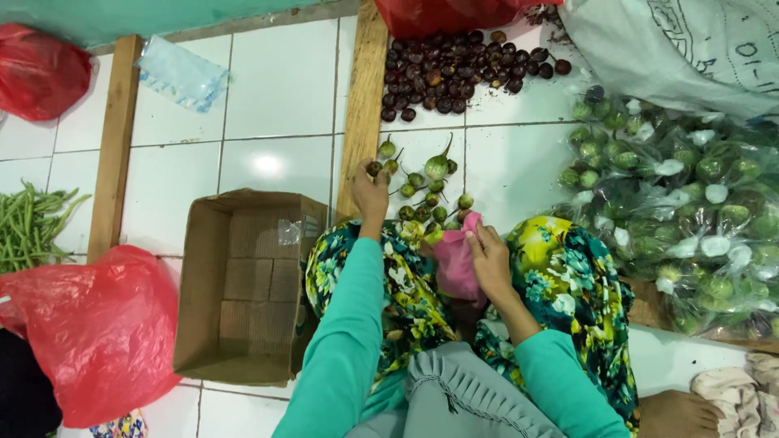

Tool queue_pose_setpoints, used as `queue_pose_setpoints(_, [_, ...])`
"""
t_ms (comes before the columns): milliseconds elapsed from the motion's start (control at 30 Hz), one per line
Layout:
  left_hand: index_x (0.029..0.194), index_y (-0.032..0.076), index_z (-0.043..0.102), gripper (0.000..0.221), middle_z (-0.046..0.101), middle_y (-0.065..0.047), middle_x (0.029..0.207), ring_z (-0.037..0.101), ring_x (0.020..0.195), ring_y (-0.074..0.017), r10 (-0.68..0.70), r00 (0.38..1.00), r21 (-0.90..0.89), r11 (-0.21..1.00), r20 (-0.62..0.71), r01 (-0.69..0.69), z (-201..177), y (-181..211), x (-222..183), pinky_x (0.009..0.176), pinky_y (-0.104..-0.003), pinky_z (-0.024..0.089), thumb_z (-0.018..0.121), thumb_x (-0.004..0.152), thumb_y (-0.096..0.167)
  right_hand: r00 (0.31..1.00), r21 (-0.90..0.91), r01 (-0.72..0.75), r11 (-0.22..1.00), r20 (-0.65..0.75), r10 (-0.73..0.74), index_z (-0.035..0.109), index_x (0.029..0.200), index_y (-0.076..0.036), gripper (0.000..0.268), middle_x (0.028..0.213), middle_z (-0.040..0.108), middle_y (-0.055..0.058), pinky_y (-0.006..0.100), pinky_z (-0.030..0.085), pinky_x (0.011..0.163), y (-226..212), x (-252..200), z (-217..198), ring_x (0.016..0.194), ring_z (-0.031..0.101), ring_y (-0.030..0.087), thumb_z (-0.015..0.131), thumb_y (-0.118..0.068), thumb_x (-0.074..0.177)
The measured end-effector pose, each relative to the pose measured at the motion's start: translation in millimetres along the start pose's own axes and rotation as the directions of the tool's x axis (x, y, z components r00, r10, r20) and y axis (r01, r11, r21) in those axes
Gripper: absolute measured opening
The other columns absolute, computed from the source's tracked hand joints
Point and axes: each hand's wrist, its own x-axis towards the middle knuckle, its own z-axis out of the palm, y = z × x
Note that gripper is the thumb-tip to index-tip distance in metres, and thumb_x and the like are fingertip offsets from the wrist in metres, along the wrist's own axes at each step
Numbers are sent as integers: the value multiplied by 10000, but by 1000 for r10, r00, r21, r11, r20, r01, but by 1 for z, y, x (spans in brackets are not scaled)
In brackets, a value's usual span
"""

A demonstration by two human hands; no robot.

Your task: Sorting and cleaning small eggplants by wiping them with a cloth and organizing them.

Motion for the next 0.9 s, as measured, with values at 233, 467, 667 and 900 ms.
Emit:
queue_pose_setpoints(233, [1265, 148, 634, 429, 699, -136, 1123, 567, 1164, -357, -52, 998, 303, 952, 21, 43, 26, -15, 23, 1035, -525, 371, 793, 869, 197, 997, 79, -67, 995, 28, 65, 645, 1273, 10, 333, 887, 591, 147, 364, 487, 725, 4, 6, 0, 773, 591, 269, 615, -200, 1016])
queue_pose_setpoints(467, [1291, 148, 588, 426, 651, -158, 1244, 506, 1269, -374, -74, 991, 442, 897, 109, 18, 34, -21, 17, 1118, -565, 297, 766, 908, 207, 987, -9, -160, 987, 2, 160, 656, 1278, 5, 351, 945, 607, 182, 399, 492, 762, 29, 12, 3, 824, 602, 329, 638, -210, 1001])
queue_pose_setpoints(667, [1450, 90, 456, 603, 562, -213, 1397, 450, 1348, -416, -51, 983, 458, 888, 174, -35, 29, -18, 11, 1108, -588, 322, 725, 933, 242, 992, -269, -123, 955, -5, 126, 559, 1393, 42, 614, 1276, 572, 319, 464, 456, 1014, 82, 10, 30, 1160, 567, 467, 734, -262, 889])
queue_pose_setpoints(900, [1593, 47, 231, 868, 297, -326, 1579, 248, 1468, -497, -65, 980, 403, 915, 187, -16, 25, 14, -15, 1207, -612, 192, 738, 914, 234, 997, -303, 7, 953, -75, -31, 564, 1385, 53, 657, 1382, 511, 363, 486, 399, 1101, 87, 7, 29, 1274, 499, 508, 761, -195, 810])
